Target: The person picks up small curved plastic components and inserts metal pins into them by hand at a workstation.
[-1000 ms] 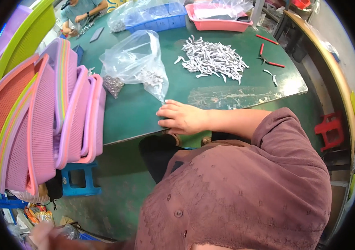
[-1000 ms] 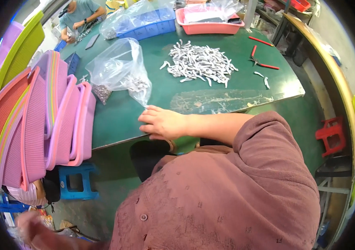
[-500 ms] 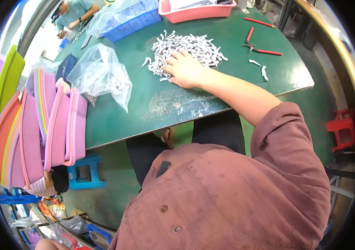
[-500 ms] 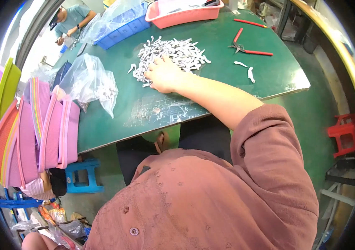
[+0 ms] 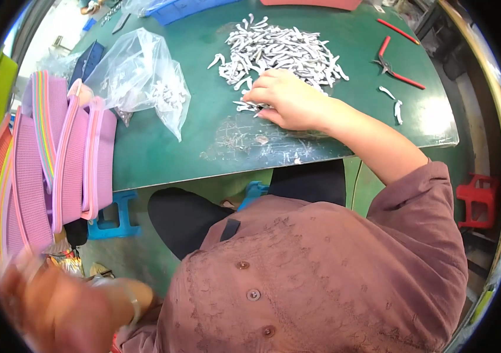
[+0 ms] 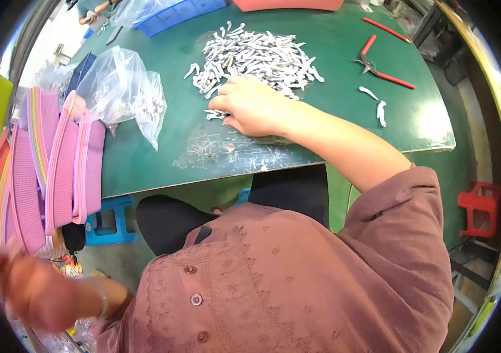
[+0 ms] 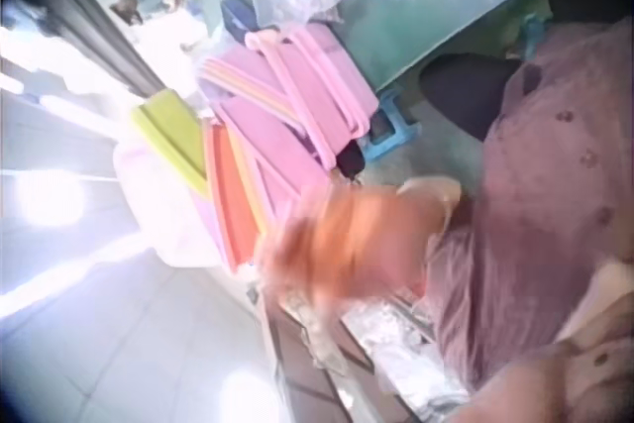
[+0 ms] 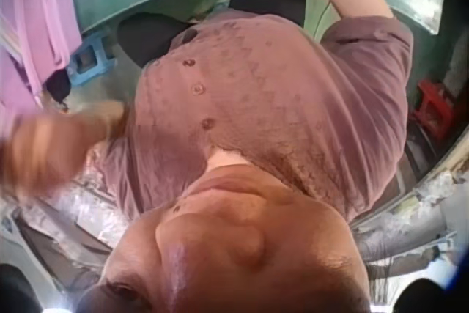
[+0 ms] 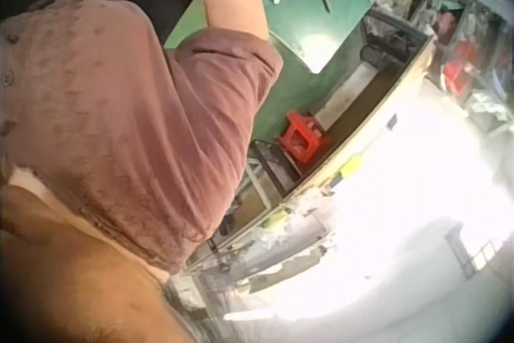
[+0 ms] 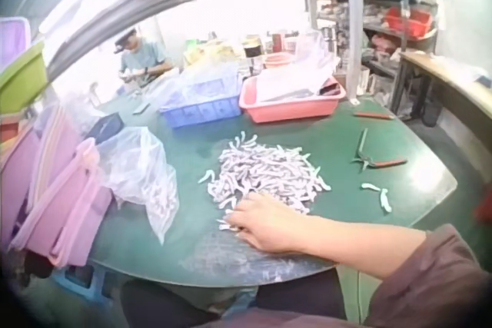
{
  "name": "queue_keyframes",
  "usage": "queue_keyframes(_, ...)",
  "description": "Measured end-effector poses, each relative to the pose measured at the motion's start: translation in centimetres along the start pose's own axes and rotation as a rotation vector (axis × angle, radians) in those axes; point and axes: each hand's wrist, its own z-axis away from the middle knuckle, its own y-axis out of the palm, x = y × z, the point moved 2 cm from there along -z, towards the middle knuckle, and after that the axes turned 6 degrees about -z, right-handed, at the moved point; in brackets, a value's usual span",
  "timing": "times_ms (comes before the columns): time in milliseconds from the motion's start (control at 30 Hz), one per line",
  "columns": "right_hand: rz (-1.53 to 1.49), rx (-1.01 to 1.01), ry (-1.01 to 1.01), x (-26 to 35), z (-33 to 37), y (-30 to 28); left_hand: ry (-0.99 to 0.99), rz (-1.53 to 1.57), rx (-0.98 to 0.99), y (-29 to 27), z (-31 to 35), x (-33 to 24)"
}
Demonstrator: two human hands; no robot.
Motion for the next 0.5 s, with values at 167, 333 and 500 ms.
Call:
queue_keyframes(167,0.240,0.056,0.124,0.5,-0.5,1.3,-0.903,0.099,0.550,5.8,10.2,8.5)
queue_keyframes(333,0.142,0.063,0.141,1.7,-1.6,1.1,-0.898,0.115,0.822,7.6,14.8,11.1)
queue_keyframes(500,0.181,0.070,0.056,2.3,-2.3,1.5,-0.932,0.217,0.795,8.6,16.1,11.8)
